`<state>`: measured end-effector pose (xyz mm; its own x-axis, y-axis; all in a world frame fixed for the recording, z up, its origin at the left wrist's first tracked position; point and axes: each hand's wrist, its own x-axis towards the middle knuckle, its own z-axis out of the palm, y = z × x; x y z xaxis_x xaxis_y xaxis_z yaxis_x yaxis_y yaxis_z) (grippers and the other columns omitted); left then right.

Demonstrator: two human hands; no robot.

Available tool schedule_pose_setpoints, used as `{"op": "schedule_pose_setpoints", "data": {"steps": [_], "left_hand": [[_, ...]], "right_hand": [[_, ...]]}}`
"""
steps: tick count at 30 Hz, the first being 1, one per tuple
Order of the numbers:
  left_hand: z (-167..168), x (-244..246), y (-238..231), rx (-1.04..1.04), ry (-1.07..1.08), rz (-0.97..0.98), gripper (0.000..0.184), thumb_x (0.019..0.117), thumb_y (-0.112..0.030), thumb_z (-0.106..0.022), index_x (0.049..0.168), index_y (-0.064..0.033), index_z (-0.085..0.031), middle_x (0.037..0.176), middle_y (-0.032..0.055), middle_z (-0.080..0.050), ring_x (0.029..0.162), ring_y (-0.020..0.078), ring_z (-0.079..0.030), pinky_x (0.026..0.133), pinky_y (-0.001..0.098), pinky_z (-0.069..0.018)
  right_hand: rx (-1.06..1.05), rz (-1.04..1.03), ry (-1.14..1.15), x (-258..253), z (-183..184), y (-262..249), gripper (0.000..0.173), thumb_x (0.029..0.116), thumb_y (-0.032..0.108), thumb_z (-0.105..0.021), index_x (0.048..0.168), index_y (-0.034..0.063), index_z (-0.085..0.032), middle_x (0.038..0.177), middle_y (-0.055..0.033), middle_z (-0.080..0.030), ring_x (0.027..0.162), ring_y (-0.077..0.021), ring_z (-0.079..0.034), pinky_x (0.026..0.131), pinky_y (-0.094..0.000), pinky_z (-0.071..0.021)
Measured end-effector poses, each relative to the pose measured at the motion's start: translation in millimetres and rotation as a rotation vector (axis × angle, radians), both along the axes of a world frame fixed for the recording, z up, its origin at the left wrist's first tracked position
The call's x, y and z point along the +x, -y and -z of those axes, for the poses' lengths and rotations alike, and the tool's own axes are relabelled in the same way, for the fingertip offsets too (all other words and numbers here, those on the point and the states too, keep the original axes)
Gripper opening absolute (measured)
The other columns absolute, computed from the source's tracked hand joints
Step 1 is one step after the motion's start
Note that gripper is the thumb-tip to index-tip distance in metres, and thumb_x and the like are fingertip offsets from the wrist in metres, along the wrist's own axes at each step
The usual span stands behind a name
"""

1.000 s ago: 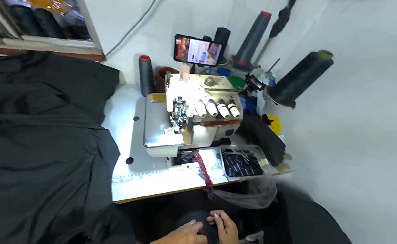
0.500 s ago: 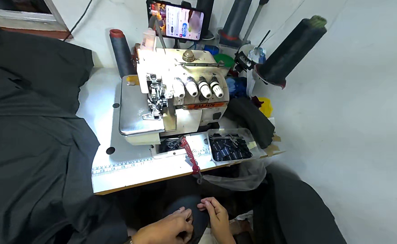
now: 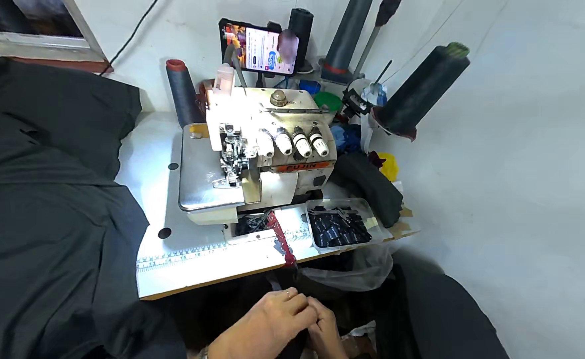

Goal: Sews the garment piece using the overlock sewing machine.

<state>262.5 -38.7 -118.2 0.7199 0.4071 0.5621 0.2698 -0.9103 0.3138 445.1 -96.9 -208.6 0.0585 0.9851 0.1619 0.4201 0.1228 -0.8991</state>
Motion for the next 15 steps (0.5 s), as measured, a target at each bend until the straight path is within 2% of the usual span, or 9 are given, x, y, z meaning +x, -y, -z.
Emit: {"op": "schedule_pose_setpoints", "data": {"steps": [2,4,5,7,9,10,11,13,15], "left_hand": [[-12,3,-6,-0.085,-0.025,-0.027,0.018,0.0923,0.005,-0.058,0.102,-0.0063,-0.068,0.090,0.0101,-0.069,0.083,0.0251,-0.070,0.072,0.0346,-0.0595],[-23,-2,-14,-0.405,-0.203,-0.040,0.014,0.0992,0.000,-0.055,0.106,-0.0001,-0.067,0.096,0.0173,-0.069,0.091,0.0324,-0.071,0.082,0.0449,-0.0589],[-24,-6,-19,-0.591,-0.318,-0.023,0.015,0.1017,-0.004,-0.055,0.111,0.0024,-0.066,0.103,0.0211,-0.068,0.098,0.0360,-0.069,0.089,0.0490,-0.0551],[-9,-8,-24,-0.789,-0.450,-0.008,0.028,0.0992,-0.011,-0.064,0.124,0.0023,-0.064,0.123,0.0237,-0.063,0.118,0.0404,-0.061,0.103,0.0515,-0.0478],[13,-6,-21,-0.859,-0.554,-0.046,0.053,0.0948,-0.015,-0.072,0.143,-0.0020,-0.053,0.144,0.0245,-0.052,0.137,0.0456,-0.046,0.112,0.0566,-0.0397],[22,-4,-18,-0.872,-0.604,-0.069,0.062,0.0942,-0.017,-0.073,0.149,-0.0045,-0.047,0.150,0.0241,-0.047,0.142,0.0467,-0.040,0.114,0.0588,-0.0366],[30,-3,-15,-0.860,-0.609,-0.085,0.060,0.0946,-0.016,-0.072,0.149,-0.0046,-0.048,0.150,0.0235,-0.048,0.142,0.0463,-0.040,0.115,0.0595,-0.0350],[42,-3,-8,-0.767,-0.500,-0.106,0.032,0.0959,-0.005,-0.061,0.127,0.0006,-0.064,0.134,0.0227,-0.060,0.131,0.0437,-0.051,0.110,0.0584,-0.0389],[47,-4,-6,-0.659,-0.342,-0.129,0.021,0.0968,-0.001,-0.055,0.111,0.0033,-0.071,0.118,0.0224,-0.067,0.119,0.0412,-0.061,0.106,0.0558,-0.0449]], "right_hand": [[-0.002,0.042,0.097,1,4,-8,0.025,0.0941,0.008,-0.055,0.093,-0.0030,-0.077,0.094,-0.0130,-0.076,0.093,-0.0198,-0.071,0.089,-0.0347,-0.0553],[-0.058,0.016,0.100,6,10,-13,0.025,0.0985,0.010,-0.056,0.096,-0.0020,-0.078,0.096,-0.0125,-0.076,0.093,-0.0183,-0.072,0.090,-0.0345,-0.0564],[-0.063,-0.006,0.091,8,11,-14,0.024,0.0987,0.008,-0.056,0.097,-0.0022,-0.078,0.096,-0.0128,-0.076,0.093,-0.0178,-0.073,0.090,-0.0338,-0.0571],[-0.058,-0.037,0.084,8,13,-10,0.022,0.0957,0.003,-0.055,0.097,-0.0037,-0.077,0.094,-0.0139,-0.074,0.089,-0.0175,-0.071,0.085,-0.0318,-0.0573],[-0.064,-0.052,0.085,8,13,-7,0.022,0.0941,0.000,-0.055,0.097,-0.0049,-0.076,0.095,-0.0152,-0.074,0.090,-0.0191,-0.071,0.085,-0.0320,-0.0573],[-0.065,-0.063,0.078,8,14,-5,0.022,0.0944,0.000,-0.055,0.098,-0.0052,-0.076,0.098,-0.0156,-0.074,0.092,-0.0192,-0.072,0.087,-0.0314,-0.0573],[-0.057,-0.076,0.067,8,14,-3,0.022,0.0941,-0.001,-0.055,0.099,-0.0058,-0.076,0.101,-0.0164,-0.074,0.096,-0.0198,-0.072,0.089,-0.0313,-0.0572],[-0.037,-0.093,0.033,7,15,2,0.027,0.0949,-0.001,-0.051,0.101,-0.0064,-0.076,0.106,-0.0177,-0.074,0.103,-0.0216,-0.071,0.095,-0.0330,-0.0561],[-0.037,-0.091,-0.032,6,14,6,0.034,0.0991,0.004,-0.044,0.104,-0.0080,-0.075,0.109,-0.0185,-0.073,0.106,-0.0201,-0.069,0.098,-0.0331,-0.0536]]}}
